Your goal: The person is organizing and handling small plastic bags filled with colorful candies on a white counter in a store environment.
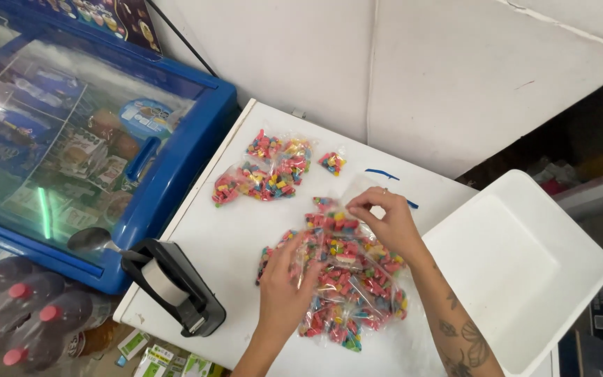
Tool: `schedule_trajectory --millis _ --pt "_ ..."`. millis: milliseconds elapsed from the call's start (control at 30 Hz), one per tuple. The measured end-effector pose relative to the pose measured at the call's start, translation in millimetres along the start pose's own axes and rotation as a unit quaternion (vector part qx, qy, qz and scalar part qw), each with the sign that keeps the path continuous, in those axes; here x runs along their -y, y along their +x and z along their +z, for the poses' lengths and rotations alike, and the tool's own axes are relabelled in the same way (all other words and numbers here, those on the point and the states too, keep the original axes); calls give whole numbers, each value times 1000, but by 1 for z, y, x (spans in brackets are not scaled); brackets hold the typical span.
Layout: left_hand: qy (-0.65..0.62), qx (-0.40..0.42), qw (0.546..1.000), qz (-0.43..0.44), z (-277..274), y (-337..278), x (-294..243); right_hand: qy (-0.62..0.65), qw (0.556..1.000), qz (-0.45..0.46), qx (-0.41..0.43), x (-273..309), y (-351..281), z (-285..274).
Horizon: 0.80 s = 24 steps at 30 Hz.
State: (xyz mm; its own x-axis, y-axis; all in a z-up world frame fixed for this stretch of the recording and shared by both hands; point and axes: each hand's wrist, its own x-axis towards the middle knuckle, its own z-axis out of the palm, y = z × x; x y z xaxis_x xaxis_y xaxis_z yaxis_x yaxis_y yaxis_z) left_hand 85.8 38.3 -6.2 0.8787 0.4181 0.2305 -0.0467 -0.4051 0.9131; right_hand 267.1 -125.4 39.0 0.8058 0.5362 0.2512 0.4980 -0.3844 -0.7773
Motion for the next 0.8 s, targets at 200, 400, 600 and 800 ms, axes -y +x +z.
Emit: schedule_trajectory --millis 200,400,600,800 --pt "-324 63 943 -48 7 3 -21 148 987 -5 54 60 -64 -20" --pt "-304 48 949 -73 -11 -22 -48 235 971 -12 44 79 -105 -18" --pt "-303 14 951 -66 -26 -37 -67 287 957 -42 -13 84 -130 -2" --pt "-252 47 966 -31 -45 -40 -85 213 969 -68 -105 91 -138 -3"
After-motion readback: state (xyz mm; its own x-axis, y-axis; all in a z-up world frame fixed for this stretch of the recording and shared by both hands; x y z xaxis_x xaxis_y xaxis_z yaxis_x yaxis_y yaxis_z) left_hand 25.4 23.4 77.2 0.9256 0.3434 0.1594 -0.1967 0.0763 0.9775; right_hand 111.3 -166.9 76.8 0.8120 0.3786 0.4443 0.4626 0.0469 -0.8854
